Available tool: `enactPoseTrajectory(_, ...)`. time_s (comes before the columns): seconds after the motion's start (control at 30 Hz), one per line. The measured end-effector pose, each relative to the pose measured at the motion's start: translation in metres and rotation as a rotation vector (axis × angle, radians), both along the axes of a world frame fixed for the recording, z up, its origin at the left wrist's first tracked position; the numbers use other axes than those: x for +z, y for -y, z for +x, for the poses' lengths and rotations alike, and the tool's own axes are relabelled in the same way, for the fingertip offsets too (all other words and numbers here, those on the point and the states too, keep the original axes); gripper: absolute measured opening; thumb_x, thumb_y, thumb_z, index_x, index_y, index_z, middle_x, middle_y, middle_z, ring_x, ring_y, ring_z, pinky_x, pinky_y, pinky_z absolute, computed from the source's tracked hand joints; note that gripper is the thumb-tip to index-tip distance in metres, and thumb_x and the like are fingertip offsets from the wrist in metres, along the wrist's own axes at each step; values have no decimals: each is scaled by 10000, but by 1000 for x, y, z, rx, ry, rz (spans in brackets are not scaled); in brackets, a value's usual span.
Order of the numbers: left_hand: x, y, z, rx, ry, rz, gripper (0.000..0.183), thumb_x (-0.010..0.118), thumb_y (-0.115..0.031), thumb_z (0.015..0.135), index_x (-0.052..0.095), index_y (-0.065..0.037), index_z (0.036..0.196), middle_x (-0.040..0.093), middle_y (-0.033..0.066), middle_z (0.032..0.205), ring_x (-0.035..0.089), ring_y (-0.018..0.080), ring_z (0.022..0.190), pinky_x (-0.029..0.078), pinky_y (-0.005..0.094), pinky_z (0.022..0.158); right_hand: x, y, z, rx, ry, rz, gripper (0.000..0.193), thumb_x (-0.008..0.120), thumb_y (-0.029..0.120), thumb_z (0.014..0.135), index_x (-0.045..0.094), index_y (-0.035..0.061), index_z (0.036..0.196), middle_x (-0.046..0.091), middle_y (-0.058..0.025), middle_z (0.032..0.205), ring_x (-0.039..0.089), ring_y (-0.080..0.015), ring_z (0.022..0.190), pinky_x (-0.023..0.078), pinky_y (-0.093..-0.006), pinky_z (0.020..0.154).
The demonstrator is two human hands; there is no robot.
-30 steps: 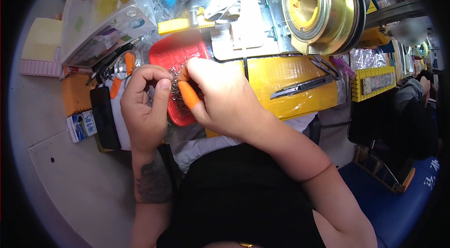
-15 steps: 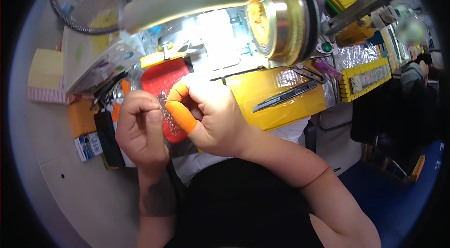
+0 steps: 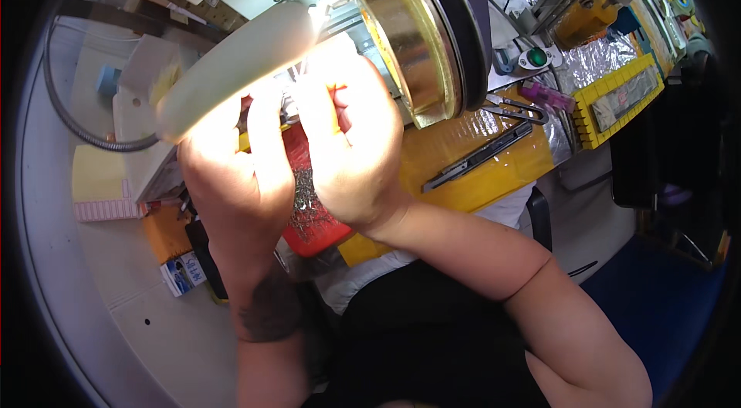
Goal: Assembling or repairing small electronic components using a microscope and precision tools.
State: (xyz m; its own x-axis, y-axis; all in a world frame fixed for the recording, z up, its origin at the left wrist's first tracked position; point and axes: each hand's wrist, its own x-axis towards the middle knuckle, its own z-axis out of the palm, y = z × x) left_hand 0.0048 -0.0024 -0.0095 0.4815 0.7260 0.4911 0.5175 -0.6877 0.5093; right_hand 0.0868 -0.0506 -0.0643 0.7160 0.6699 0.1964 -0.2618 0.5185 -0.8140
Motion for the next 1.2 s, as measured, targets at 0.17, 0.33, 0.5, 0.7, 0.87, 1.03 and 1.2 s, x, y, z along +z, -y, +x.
enactPoseTrajectory(0.17,1,-1,6,-2,-37,115,83,528,58,965,599,47,926,621,64,876,564,118,808,483,258,753,0,7,7,152,-35,6,117,549,6,1017,576,-17,1128,619,-37,977,604,-72,886,503,-225,782)
enactPoseTrajectory(0.33,1,0,8,-3,-51,68,76,540,41,980,589,44,922,611,64,876,560,121,814,483,260,749,5,5,12,187,-82,-1,25,550,-3,1009,566,8,1024,545,11,863,543,-32,765,460,-206,668)
enactPoseTrajectory(0.5,-5,5,5,4,10,-9,143,595,27,930,672,71,1042,696,158,941,689,265,887,533,362,811,0,6,16,130,91,-28,11,566,13,1005,569,11,1016,540,16,828,505,-14,681,427,-204,595)
enactPoseTrajectory(0.7,-16,11,-10,-113,-31,200,290,573,53,895,647,52,1175,691,166,1106,665,289,1024,514,382,937,-4,2,16,176,55,-22,53,590,50,999,576,13,965,558,2,805,504,-24,665,423,-218,574)
enactPoseTrajectory(0.87,-23,12,-12,-131,-42,242,375,555,64,859,646,35,1222,677,166,1193,620,319,1128,460,417,1027,-6,0,19,13,240,-23,63,593,55,990,595,5,954,585,-39,807,571,-94,698,483,-262,634)
enactPoseTrajectory(1.03,-23,17,-14,-135,-62,255,409,545,61,845,640,34,1242,671,167,1207,609,328,1148,443,422,1045,-8,2,15,63,218,1,60,579,52,986,603,1,966,592,-64,839,582,-125,716,497,-280,665)
enactPoseTrajectory(1.2,-23,18,-13,-133,-47,257,418,533,64,837,639,36,1240,674,169,1196,608,331,1161,429,429,1062,-11,-1,16,-13,324,25,60,567,46,989,591,-7,977,586,-80,853,588,-137,712,494,-285,649)
